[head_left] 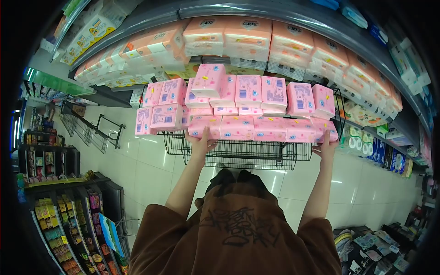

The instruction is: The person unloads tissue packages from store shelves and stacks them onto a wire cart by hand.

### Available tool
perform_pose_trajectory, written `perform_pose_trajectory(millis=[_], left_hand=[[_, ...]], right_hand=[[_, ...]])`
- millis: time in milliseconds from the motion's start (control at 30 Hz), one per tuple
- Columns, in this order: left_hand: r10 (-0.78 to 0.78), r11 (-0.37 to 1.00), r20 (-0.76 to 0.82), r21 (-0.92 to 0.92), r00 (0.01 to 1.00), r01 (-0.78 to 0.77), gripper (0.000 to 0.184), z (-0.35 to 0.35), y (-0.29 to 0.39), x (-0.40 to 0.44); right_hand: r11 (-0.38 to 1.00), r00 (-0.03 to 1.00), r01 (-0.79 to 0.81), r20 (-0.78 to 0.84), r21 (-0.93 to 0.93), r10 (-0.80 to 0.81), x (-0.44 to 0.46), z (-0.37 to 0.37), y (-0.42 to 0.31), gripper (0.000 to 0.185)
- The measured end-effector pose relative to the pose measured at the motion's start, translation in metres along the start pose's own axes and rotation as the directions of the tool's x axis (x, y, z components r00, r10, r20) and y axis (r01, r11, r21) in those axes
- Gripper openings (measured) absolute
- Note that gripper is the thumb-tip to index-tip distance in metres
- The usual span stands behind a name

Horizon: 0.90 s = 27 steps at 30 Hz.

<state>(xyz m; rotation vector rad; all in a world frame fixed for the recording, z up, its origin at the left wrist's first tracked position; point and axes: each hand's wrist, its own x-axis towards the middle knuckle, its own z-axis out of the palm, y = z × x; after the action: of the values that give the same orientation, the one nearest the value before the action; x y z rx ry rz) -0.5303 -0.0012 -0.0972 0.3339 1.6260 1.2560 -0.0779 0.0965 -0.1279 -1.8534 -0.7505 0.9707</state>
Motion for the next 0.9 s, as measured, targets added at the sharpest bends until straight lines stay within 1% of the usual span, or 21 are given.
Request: perform_pose_trajectory(millis=[33,67,133,200,233,267,300,333,367,400,433,533,567,667,700,733,767,800,833,867,900], left_hand=[[0.034,0.999,-0.009,-0.002,0.999,-0.034,0.099,-0.001,-0.003,-0.002],[0.067,0.998,-0.016,-0.003,0.998,-0.067,0.101,-0.002,-0.008,-0.004],[0.122,0.992,-0.054,-0.004,0.991,-0.122,0.103,-0.006,-0.020,-0.010],[0.179,0.984,-0.119,-0.001,0.977,-0.181,0.103,-0.010,-0.033,-0.011],[0.217,0.973,-0.119,-0.053,0.969,-0.224,0.102,-0.015,-0.046,-0.003],[0.360,0.933,-0.107,0.073,0.927,-0.354,0.096,-0.025,-0.073,0.012],[0.494,0.859,-0.075,0.197,0.866,-0.473,0.090,-0.034,-0.090,0.023],[0.541,0.815,0.038,0.225,0.840,-0.534,0.080,-0.034,-0.083,0.011],[0.574,0.767,0.157,0.240,0.804,-0.595,0.071,-0.030,-0.069,-0.001],[0.588,0.674,0.309,0.324,0.748,-0.664,0.064,-0.028,-0.056,-0.006],[0.566,0.569,0.456,0.387,0.687,-0.726,0.058,-0.029,-0.046,-0.011],[0.579,0.583,0.427,0.379,0.694,-0.719,0.058,-0.028,-0.031,-0.017],[0.489,0.548,0.488,0.472,0.723,-0.690,0.061,-0.034,-0.026,-0.020],[0.392,0.743,0.518,0.309,0.760,-0.594,0.061,-0.047,-0.022,-0.037],[0.404,0.747,0.539,0.272,0.739,-0.607,0.058,-0.055,-0.027,-0.038],[0.461,0.648,0.562,0.317,0.687,-0.693,0.056,-0.066,-0.040,-0.033],[0.511,0.524,0.606,0.341,0.609,-0.780,0.055,-0.078,-0.055,-0.020],[0.383,0.681,0.600,0.330,0.702,-0.654,0.052,-0.090,-0.077,-0.009],[0.318,0.623,0.603,0.449,0.732,-0.641,0.051,-0.102,-0.084,-0.010],[0.235,0.757,0.605,0.378,0.761,-0.534,0.051,-0.125,-0.152,0.031],[-0.036,0.814,0.579,0.490,0.815,-0.312,0.052,-0.144,-0.184,0.048]], right_hand=[[0.998,0.999,0.049,-0.013,-0.026,-0.050,-0.004,-0.001,0.004,0.078],[0.985,0.987,0.142,-0.067,-0.096,-0.149,-0.003,0.000,0.019,0.078],[0.935,0.934,0.275,-0.169,-0.223,-0.315,-0.012,-0.004,0.039,0.076],[0.876,0.854,0.358,-0.267,-0.322,-0.447,-0.066,0.013,0.007,0.072],[0.804,0.850,0.435,-0.110,-0.405,-0.515,-0.072,0.017,0.015,0.070],[0.718,0.826,0.522,0.062,-0.459,-0.561,-0.078,0.022,0.027,0.070],[0.641,0.775,0.609,0.176,-0.467,-0.607,-0.089,0.039,0.028,0.069],[0.561,0.710,0.693,0.288,-0.454,-0.643,-0.099,0.056,0.028,0.068],[0.493,0.636,0.761,0.336,-0.423,-0.694,-0.119,0.073,0.012,0.066],[0.417,0.559,0.818,0.378,-0.396,-0.738,-0.133,0.084,0.000,0.064],[0.526,0.641,0.766,0.367,-0.370,-0.674,-0.141,0.089,-0.003,0.059],[0.677,0.762,0.642,0.206,-0.359,-0.614,-0.163,0.101,-0.012,0.059],[0.231,0.524,0.821,0.528,-0.522,-0.669,-0.173,0.100,-0.018,0.058],[0.320,0.560,0.789,0.399,-0.525,-0.726,-0.196,0.103,-0.028,0.053],[0.349,0.557,0.764,0.282,-0.543,-0.781,-0.197,0.101,-0.022,0.050],[0.370,0.566,0.755,0.254,-0.541,-0.784,-0.206,0.098,-0.022,0.047],[0.402,0.582,0.733,0.199,-0.548,-0.789,-0.218,0.095,-0.019,0.044],[0.499,0.649,0.738,0.278,-0.454,-0.708,-0.216,0.089,0.001,0.043],[0.597,0.694,0.720,0.356,-0.354,-0.626,-0.212,0.081,0.030,0.041],[0.534,0.651,0.758,0.369,-0.375,-0.664,-0.220,0.075,0.058,0.040],[0.741,0.803,0.561,0.462,-0.370,-0.377,-0.222,0.066,0.092,0.044]])
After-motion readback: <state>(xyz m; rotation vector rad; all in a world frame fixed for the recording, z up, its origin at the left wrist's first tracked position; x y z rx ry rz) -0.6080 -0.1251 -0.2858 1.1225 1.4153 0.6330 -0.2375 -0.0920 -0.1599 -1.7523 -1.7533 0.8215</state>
